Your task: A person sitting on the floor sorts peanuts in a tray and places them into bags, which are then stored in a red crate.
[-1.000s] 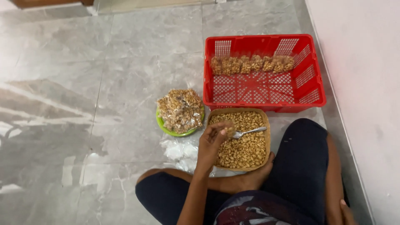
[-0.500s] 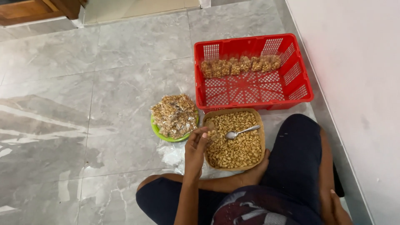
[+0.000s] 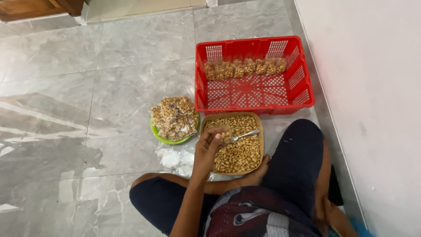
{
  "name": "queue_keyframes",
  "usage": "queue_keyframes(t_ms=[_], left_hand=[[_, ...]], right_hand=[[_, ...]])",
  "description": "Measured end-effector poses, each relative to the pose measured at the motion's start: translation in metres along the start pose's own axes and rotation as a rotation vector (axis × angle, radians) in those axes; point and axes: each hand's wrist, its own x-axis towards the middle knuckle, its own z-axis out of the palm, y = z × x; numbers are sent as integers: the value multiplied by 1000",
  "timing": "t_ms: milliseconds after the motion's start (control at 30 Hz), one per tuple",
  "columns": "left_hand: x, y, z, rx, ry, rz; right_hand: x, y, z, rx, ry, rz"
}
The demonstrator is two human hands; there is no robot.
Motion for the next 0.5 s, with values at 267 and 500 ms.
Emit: queue_keyframes(t_ms=[267, 500], left_hand=[[-3, -3, 15, -31, -62, 20], [-7, -13, 26, 18, -28, 73]], right_hand=[[-138, -261, -175, -94, 828, -391], [-210, -434, -202, 613, 226, -1017]])
